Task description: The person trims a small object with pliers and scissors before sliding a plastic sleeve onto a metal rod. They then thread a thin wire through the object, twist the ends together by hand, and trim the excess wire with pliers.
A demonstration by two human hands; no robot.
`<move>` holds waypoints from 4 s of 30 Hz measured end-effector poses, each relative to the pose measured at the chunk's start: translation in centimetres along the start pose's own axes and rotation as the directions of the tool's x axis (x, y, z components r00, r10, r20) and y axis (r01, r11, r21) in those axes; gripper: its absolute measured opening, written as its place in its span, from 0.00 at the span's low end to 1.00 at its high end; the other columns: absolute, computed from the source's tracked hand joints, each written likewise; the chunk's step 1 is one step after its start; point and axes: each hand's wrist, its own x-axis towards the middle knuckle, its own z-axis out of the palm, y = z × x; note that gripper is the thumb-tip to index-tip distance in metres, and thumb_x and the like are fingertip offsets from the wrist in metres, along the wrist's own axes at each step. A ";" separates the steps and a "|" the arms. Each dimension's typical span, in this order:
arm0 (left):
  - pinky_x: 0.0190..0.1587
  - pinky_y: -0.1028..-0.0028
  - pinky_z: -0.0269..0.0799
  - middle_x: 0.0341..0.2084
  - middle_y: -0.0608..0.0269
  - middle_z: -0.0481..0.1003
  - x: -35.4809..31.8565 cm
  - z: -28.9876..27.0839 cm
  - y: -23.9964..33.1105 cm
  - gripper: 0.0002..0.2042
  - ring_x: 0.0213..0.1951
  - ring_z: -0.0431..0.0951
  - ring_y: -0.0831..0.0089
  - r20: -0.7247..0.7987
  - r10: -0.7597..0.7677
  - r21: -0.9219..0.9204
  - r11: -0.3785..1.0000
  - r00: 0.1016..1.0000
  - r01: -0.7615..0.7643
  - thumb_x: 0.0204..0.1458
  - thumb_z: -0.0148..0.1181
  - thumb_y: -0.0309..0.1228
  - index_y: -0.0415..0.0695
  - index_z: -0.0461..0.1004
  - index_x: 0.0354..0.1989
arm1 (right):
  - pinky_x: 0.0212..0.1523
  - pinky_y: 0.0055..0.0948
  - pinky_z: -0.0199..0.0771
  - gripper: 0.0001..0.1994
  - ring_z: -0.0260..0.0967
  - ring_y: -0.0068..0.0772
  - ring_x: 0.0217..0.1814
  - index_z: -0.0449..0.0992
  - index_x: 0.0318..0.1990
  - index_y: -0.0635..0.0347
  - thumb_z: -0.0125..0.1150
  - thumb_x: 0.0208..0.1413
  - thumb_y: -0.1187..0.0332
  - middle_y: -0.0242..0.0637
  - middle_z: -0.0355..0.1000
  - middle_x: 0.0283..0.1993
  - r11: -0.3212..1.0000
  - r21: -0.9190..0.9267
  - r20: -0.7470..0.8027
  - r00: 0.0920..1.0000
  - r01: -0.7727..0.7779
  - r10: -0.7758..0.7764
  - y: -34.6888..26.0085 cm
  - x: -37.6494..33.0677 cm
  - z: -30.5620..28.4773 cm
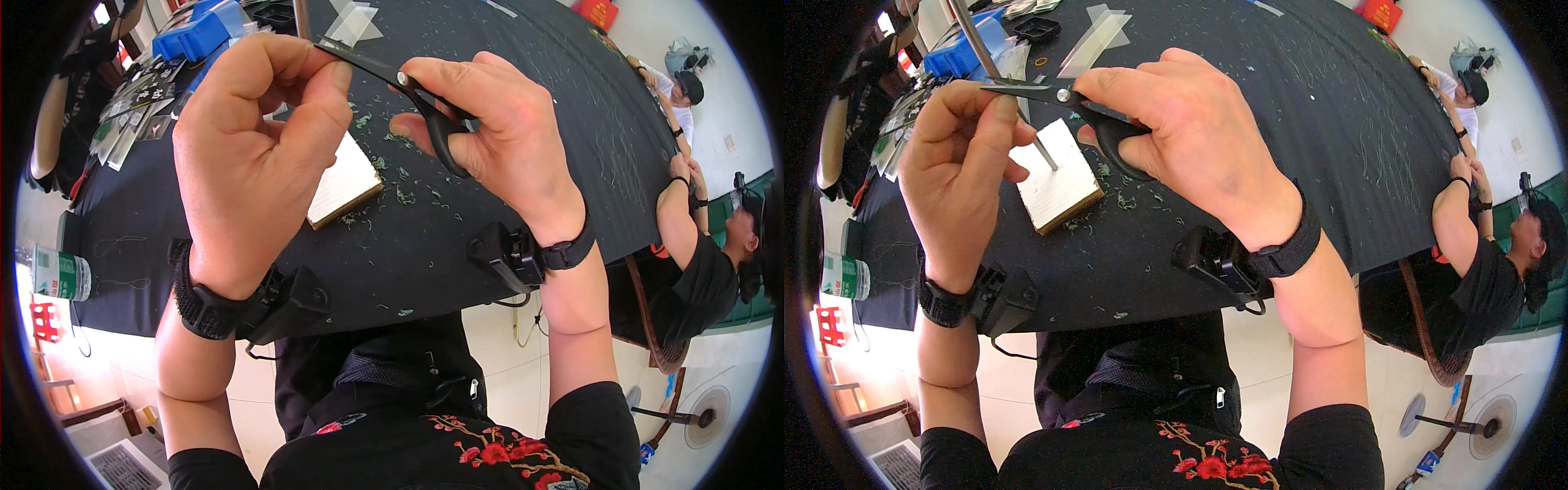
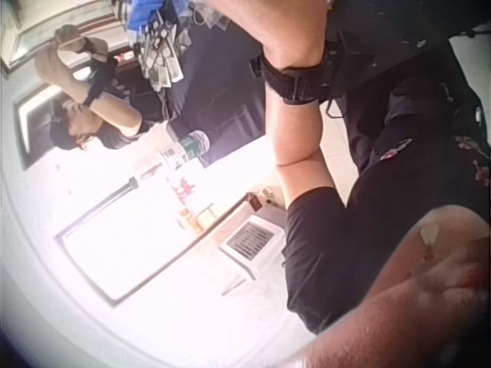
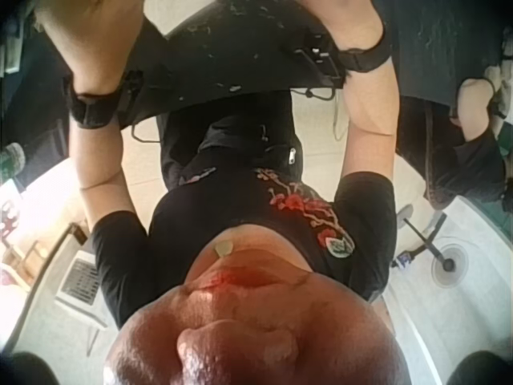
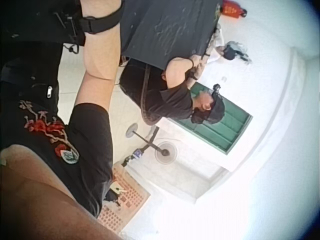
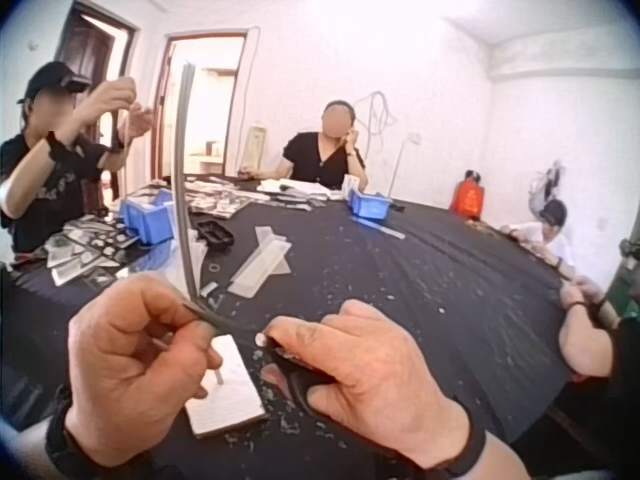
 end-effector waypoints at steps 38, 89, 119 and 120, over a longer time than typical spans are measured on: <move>0.23 0.87 0.71 0.25 0.65 0.72 -0.4 0.0 0.4 0.05 0.27 0.75 0.83 0.034 0.000 0.070 0.998 0.999 -0.002 0.49 0.49 0.19 0.36 0.69 0.34 | 0.37 0.27 0.57 0.32 0.60 0.29 0.33 0.69 0.48 0.53 0.71 0.29 0.56 0.29 0.65 0.31 0.999 -0.018 0.062 0.997 -0.037 0.038 -0.5 -0.1 0.7; 0.11 0.86 0.64 0.20 0.64 0.67 -0.2 0.4 1.3 0.06 0.20 0.72 0.78 0.446 -0.406 -0.392 0.713 0.798 0.582 0.50 0.48 0.29 0.38 0.65 0.30 | 0.42 0.22 0.67 0.19 0.68 0.28 0.41 0.65 0.46 0.67 0.60 0.44 0.81 0.40 0.71 0.36 0.264 0.951 0.080 0.952 -0.162 0.296 -0.9 -0.3 0.8; 0.19 0.85 0.65 0.16 0.68 0.71 -0.4 0.9 0.6 0.05 0.19 0.72 0.82 0.289 -0.509 -0.397 0.706 0.811 0.586 0.44 0.55 0.28 0.39 0.71 0.23 | 0.36 0.22 0.63 0.22 0.68 0.25 0.28 0.72 0.39 0.60 0.62 0.29 0.85 0.32 0.72 0.31 0.963 0.146 -0.178 0.963 0.228 -0.202 -1.1 0.1 -0.1; 0.19 0.85 0.65 0.16 0.68 0.71 -0.5 0.9 0.7 0.05 0.19 0.72 0.82 0.285 -0.493 -0.401 0.718 0.822 0.569 0.44 0.55 0.28 0.39 0.71 0.23 | 0.37 0.22 0.61 0.21 0.67 0.23 0.26 0.72 0.39 0.57 0.62 0.30 0.82 0.29 0.72 0.29 0.968 0.089 -0.184 0.959 0.233 -0.214 -1.4 0.1 -0.2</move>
